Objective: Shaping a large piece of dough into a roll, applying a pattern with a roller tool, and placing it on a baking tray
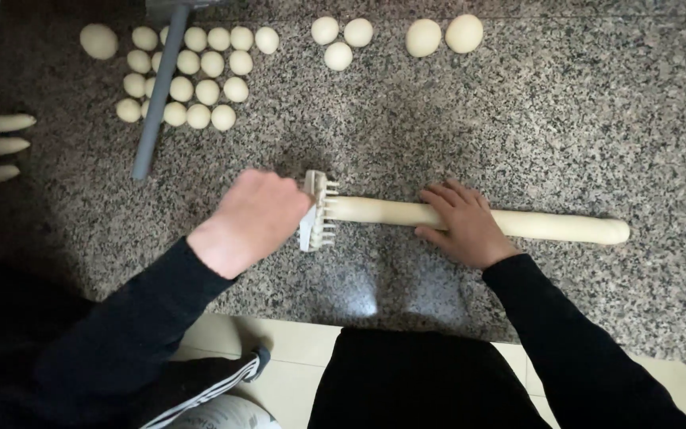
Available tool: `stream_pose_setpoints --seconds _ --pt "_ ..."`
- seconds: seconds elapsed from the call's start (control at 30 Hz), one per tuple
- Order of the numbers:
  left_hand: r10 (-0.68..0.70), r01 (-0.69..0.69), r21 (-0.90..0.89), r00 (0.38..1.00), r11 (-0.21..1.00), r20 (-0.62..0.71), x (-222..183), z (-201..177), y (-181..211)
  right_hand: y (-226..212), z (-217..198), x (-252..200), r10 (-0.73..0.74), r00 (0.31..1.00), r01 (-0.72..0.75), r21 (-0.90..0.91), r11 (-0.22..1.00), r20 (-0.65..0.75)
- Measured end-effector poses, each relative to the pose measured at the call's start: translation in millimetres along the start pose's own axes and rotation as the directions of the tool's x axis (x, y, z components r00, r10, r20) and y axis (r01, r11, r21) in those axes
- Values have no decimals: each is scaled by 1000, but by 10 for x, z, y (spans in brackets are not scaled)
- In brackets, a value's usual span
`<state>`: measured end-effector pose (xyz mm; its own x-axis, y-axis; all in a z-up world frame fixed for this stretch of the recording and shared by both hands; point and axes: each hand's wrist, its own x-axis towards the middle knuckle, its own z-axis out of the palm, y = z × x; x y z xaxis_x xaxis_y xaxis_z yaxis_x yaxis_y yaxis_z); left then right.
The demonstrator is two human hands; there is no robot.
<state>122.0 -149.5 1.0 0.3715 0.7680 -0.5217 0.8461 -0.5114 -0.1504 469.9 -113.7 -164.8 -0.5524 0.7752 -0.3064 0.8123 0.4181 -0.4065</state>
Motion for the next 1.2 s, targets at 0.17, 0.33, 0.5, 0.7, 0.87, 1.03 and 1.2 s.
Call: stream_pose_setpoints --seconds 0.17,0.33,0.5,0.7,0.87,1.03,1.2 --pt "18 -15 -52 997 999 73 7 -251 -31 83 241 -9 65 997 -69 -89 994 -48" --pt "80 -80 -7 996 997 42 167 -158 -79 -5 222 18 67 995 -75 -109 991 -73" --pt "12 0 -100 992 995 125 -18 -611 -108 -171 -11 -54 74 991 -78 -40 996 -112" --pt "18 -6 -87 990 996 138 41 -706 86 -105 153 -77 53 990 -70 -132 989 -128" --pt "84 -80 -83 995 993 46 340 -357 167 -39 106 -111 48 985 -65 -100 993 -167" --pt "-24 20 33 994 999 110 -79 -1067 297 230 246 -191 -94 948 70 -89 994 -303" --pt "11 -11 42 1000 999 -15 880 183 580 315 238 -313 -99 927 81 -64 995 -361"
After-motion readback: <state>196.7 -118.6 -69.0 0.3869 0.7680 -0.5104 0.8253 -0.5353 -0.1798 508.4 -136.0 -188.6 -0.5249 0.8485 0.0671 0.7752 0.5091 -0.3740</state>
